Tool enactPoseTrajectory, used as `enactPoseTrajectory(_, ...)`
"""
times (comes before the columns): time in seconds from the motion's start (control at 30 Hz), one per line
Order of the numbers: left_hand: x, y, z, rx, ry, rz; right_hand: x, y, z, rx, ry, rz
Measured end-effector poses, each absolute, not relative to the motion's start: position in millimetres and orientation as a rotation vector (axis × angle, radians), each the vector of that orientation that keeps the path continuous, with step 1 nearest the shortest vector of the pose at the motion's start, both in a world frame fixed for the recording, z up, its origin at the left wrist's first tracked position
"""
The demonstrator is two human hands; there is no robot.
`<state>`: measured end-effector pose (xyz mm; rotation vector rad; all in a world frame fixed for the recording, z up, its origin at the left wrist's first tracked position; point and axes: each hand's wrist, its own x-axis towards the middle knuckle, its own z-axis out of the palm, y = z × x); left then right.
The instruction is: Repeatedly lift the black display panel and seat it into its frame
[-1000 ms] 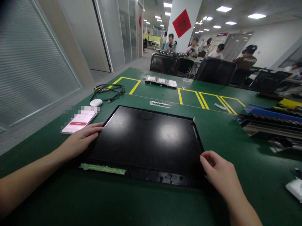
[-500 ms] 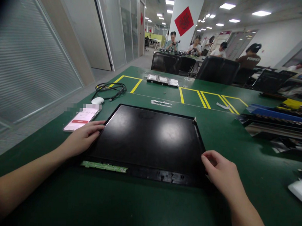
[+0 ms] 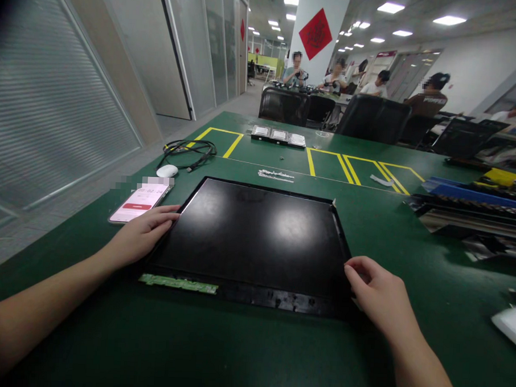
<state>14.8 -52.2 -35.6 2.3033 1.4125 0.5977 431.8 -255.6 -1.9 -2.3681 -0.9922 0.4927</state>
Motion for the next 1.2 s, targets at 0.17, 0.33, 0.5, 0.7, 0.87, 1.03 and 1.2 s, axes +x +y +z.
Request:
enactPoseTrajectory(0.17,14.3,-52.5,-36.7,2.306,1.402,0.6,433.2,-256.5,-3.8,-2.36,-1.004,0.506)
enactPoseTrajectory(0.33,14.1,-52.6,-36.9,2.299,1.4,0.612,434.7,-258.4,-5.1,-2.317,-1.008,0.504)
enactPoseTrajectory(0.5,14.4,-51.7,-37.5,2.275,1.418,0.63,433.7,-257.2,-3.3,-2.322,-0.992,0.492)
enactPoseTrajectory(0.7,14.4,-50.6,-37.4,2.206,1.426,0.653,434.2,-257.2,-3.3,-2.29,-1.033,0.47)
enactPoseTrajectory(0.87,14.2,-51.7,-37.3,2.103,1.424,0.681,432.9,-257.4,-1.7,-2.317,-0.99,0.497)
enactPoseTrajectory(1.03,13.1,-52.3,-38.8,2.019,1.412,0.717,435.2,-257.4,-5.2,-2.296,-1.005,0.471)
enactPoseTrajectory(1.2,12.3,-52.5,-38.8,1.997,1.404,0.729,437.7,-258.3,-8.3,-2.323,-1.004,0.492)
